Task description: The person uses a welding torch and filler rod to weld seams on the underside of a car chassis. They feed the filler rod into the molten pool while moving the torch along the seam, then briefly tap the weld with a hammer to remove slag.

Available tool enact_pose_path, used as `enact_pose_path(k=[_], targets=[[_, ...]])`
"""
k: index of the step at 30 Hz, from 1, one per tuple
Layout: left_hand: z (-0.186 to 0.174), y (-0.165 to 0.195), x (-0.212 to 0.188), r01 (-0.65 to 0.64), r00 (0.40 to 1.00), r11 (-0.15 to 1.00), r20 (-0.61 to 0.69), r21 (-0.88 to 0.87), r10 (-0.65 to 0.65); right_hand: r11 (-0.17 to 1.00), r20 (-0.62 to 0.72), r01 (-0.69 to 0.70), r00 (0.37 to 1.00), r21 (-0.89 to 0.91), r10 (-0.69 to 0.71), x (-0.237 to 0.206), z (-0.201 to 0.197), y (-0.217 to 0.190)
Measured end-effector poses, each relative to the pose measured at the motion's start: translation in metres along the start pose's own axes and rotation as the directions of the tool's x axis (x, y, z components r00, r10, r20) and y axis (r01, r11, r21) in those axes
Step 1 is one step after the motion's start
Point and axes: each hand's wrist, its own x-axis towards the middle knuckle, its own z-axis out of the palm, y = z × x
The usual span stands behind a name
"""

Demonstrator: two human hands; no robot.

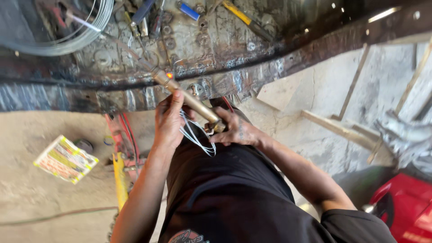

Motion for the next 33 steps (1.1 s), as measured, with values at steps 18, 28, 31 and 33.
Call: enact_pose_path(k=[18,28,31,33], targets=[[-0.117,0.065,0.026,0.191,0.98,0.98,0.051,0.05,-0.194,0.751,-0.779,0.588,0.606,0.302,-0.162,-0.094,0.137,0.027],[-0.117,0.049,0.01,-0.05,0.999,0.875,0.02,0.481,0.046,0.748,-0.754,0.601,0.62,0.281,-0.216,-0.121,0.136,0.022],[-0.114,0.046,0.007,-0.015,1.0,0.897,-0.006,0.441,0.02,0.731,-0.729,0.617,0.638,0.291,-0.249,-0.12,0.127,0.027],[-0.114,0.042,0.003,0.004,1.0,0.925,-0.013,0.381,0.001,0.727,-0.722,0.623,0.64,0.287,-0.263,-0.118,0.122,0.029]])
